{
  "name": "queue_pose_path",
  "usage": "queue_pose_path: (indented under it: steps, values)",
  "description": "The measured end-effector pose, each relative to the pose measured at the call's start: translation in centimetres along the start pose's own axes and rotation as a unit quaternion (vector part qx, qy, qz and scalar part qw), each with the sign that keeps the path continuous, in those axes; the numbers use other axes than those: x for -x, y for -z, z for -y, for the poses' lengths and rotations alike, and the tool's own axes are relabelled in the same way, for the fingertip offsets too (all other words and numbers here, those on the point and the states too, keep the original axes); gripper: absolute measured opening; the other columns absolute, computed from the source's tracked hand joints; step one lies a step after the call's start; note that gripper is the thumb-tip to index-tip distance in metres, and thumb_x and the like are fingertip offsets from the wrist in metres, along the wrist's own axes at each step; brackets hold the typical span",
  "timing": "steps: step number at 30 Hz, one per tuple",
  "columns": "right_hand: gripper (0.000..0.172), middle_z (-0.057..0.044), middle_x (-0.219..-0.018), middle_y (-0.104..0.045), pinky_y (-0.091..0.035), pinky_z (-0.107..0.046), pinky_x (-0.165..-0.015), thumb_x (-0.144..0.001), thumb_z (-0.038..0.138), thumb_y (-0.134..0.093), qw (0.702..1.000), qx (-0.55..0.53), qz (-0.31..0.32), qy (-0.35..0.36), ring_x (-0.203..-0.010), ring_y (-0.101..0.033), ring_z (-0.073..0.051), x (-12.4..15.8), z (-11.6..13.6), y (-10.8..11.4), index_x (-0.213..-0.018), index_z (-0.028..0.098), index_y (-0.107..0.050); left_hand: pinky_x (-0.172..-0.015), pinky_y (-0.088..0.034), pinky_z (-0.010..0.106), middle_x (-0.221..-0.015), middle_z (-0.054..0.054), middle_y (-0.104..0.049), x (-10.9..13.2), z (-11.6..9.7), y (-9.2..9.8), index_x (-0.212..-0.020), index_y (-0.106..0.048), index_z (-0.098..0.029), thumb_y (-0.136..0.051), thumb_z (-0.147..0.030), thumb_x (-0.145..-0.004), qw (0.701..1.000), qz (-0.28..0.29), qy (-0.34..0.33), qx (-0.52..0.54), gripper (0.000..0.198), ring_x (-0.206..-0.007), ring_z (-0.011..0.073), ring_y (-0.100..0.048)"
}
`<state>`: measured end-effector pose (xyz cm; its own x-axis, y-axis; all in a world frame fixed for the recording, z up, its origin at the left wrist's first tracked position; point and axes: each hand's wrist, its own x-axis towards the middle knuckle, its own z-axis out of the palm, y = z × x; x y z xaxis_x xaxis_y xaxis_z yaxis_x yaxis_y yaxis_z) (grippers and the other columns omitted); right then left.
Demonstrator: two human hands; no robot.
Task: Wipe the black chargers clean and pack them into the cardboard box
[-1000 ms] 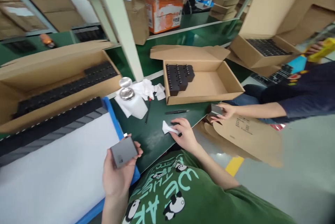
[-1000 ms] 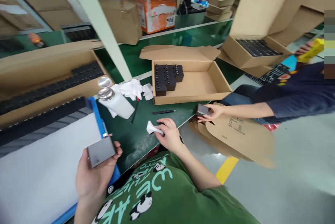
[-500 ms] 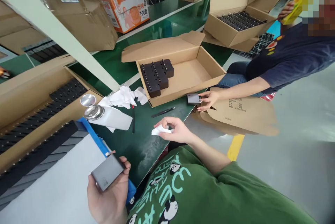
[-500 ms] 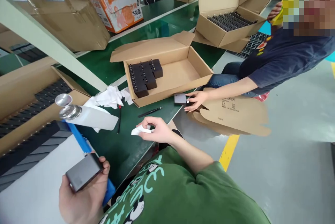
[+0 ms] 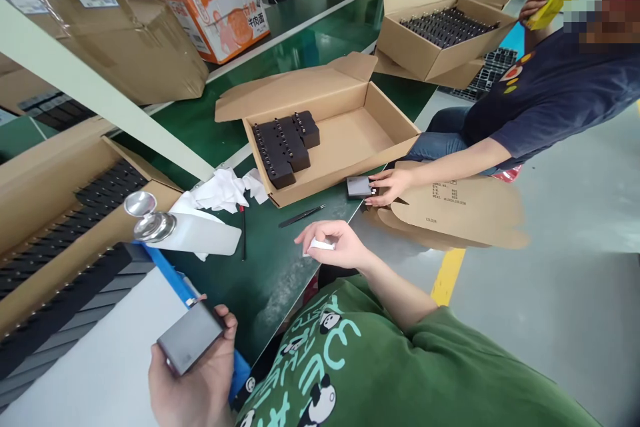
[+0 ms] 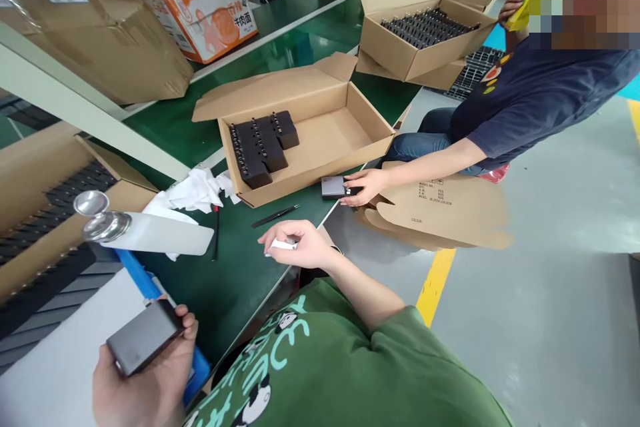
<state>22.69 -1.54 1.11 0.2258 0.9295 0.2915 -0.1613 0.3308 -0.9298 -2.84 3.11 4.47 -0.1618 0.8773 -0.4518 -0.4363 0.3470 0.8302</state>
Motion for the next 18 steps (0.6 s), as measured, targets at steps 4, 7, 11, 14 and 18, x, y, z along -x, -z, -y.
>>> queue_pose_path:
  steps: [4, 7, 11, 14, 18]
  values:
    - [0.037, -0.004, -0.076, -0.068, -0.054, -0.029, -0.066, -0.076, 0.037, -0.081, 1.0, -0.026, -0.001, -0.003, -0.07, -0.064, -0.014, -0.3, 0.7, 0.2, -0.064, 0.018, -0.051, -0.056, -0.054, 0.03, -0.105, 0.003, -0.065, 0.5, -0.4, -0.2, -0.104, -0.071, -0.018, -0.066, -0.056, -0.073, 0.999, 0.041, -0.015, -0.008, 0.049, -0.076, 0.0185, -0.06]
    - [0.036, -0.005, -0.078, -0.07, -0.049, -0.025, -0.056, -0.072, 0.037, -0.084, 0.999, -0.049, 0.006, 0.01, -0.064, -0.063, -0.013, -0.8, 1.8, 0.0, -0.069, 0.018, -0.054, -0.05, -0.053, 0.03, -0.106, 0.004, -0.064, 1.2, -0.9, -0.4, -0.101, -0.072, -0.018, -0.069, -0.059, -0.072, 0.996, 0.078, -0.042, -0.007, 0.05, -0.073, 0.0193, -0.061]
    - [0.03, -0.004, -0.082, -0.073, -0.052, -0.023, -0.058, -0.076, 0.023, -0.082, 0.994, -0.095, 0.034, 0.034, -0.066, -0.067, -0.012, -1.3, 3.8, -1.1, -0.081, 0.019, -0.052, -0.05, -0.054, 0.031, -0.101, 0.008, -0.067, 2.0, -1.6, -0.1, -0.1, -0.073, -0.018, -0.07, -0.061, -0.074, 0.989, 0.142, -0.042, 0.02, 0.05, -0.072, 0.0217, -0.064]
    - [0.028, -0.004, -0.087, -0.075, -0.053, -0.022, -0.058, -0.077, 0.011, -0.078, 0.989, -0.101, 0.083, 0.066, -0.067, -0.069, -0.012, -1.6, 5.0, -2.3, -0.089, 0.02, -0.054, -0.055, -0.055, 0.032, -0.091, 0.01, -0.069, 2.6, -2.2, 0.2, -0.103, -0.074, -0.02, -0.063, -0.06, -0.082, 0.974, 0.219, -0.03, 0.045, 0.046, -0.071, 0.0225, -0.065]
    - [0.033, -0.005, -0.088, -0.077, -0.05, -0.02, -0.05, -0.077, 0.011, -0.078, 0.984, -0.092, 0.141, 0.057, -0.058, -0.066, -0.011, -2.1, 6.0, -4.3, -0.095, 0.022, -0.052, -0.059, -0.055, 0.032, -0.087, 0.012, -0.07, 3.6, -3.2, 0.8, -0.11, -0.072, -0.019, -0.053, -0.06, -0.09, 0.958, 0.278, -0.035, 0.062, 0.049, -0.067, 0.0218, -0.066]
